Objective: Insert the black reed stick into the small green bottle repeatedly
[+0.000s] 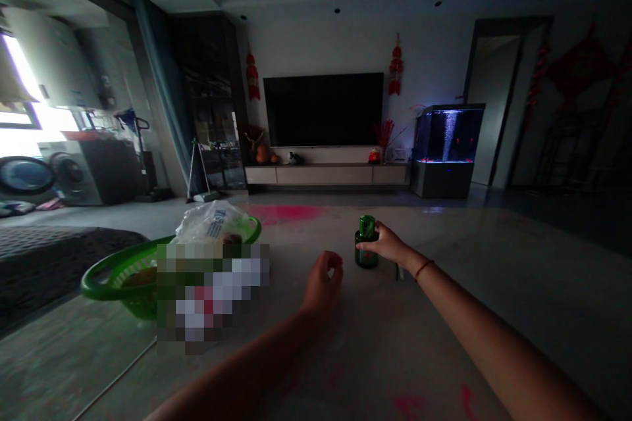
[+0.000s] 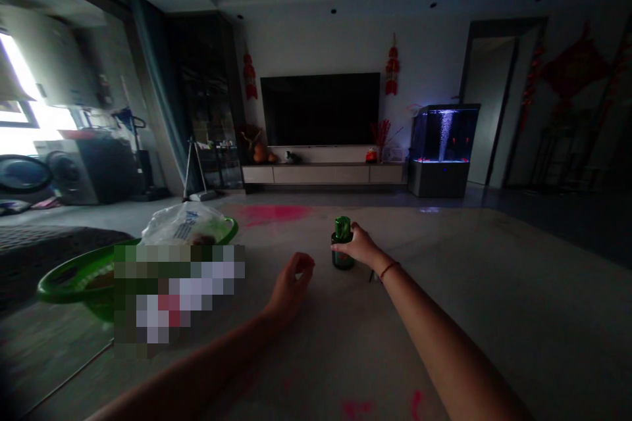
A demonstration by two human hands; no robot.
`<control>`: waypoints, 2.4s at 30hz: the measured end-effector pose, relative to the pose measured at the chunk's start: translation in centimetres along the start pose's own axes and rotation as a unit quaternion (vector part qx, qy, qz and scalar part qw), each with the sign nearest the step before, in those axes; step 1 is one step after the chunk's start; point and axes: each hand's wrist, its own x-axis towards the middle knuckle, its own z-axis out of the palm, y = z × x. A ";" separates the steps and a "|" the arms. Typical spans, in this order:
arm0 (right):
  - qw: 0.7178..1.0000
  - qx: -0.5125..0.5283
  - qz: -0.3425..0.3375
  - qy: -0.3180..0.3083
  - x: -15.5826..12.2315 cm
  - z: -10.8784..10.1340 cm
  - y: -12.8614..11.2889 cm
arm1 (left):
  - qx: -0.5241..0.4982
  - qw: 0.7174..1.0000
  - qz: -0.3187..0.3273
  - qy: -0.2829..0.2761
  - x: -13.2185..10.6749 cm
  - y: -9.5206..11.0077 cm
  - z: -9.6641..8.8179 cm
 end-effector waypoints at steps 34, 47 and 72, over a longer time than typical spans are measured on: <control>0.955 -0.093 -0.116 -0.257 -1.8 -3.3 -8.5 | -0.263 0.963 -0.056 -0.022 1.2 3.1 5.5; 0.968 -0.102 -0.074 -0.215 -1.8 -4.4 -8.6 | -0.230 0.972 -0.055 0.010 0.9 3.4 5.9; 0.960 -0.216 -0.149 -0.093 -1.3 -4.7 -8.6 | -0.171 0.984 -0.042 -0.025 0.9 2.4 5.9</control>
